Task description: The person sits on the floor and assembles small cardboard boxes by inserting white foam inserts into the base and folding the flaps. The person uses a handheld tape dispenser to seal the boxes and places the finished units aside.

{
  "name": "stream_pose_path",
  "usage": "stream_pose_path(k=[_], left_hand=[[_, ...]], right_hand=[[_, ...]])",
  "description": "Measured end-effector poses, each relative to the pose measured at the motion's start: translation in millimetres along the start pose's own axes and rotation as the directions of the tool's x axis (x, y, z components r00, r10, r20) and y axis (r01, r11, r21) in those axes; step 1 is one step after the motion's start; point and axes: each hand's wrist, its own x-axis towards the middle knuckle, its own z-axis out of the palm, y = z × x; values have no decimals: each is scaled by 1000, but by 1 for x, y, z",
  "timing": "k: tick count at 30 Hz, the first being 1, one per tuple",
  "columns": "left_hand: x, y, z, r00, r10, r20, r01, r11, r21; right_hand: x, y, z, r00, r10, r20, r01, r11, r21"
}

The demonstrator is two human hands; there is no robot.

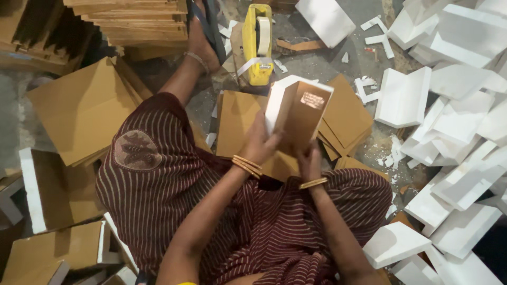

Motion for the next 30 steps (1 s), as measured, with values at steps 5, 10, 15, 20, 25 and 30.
stream_pose_path(k=[5, 10, 15, 20, 25, 30], left_hand=[[31, 23, -47, 980, -188, 58, 146, 893, 427], [42, 52, -77, 973, 228, 16, -209, 859, 467], [45, 67, -83, 953, 300, 36, -266, 777, 570], [55, 44, -79, 961, 252, 118, -256, 639, 725], [71, -6, -60, 966, 203, 159, -238, 466, 852], [79, -39, -51, 946, 295, 133, -270, 495, 826]], right_hand=[[0, 18, 0, 974, -26, 223, 27, 1000, 2], [34, 43, -18, 954, 298, -13, -293, 945, 143], [30, 74, 23, 908, 299, 293, -418, 610, 674], [32, 92, 63, 893, 346, 288, -450, 663, 599], [36, 95, 66, 937, 52, 345, -156, 947, 280], [26, 74, 69, 954, 2, 300, -41, 991, 124]])
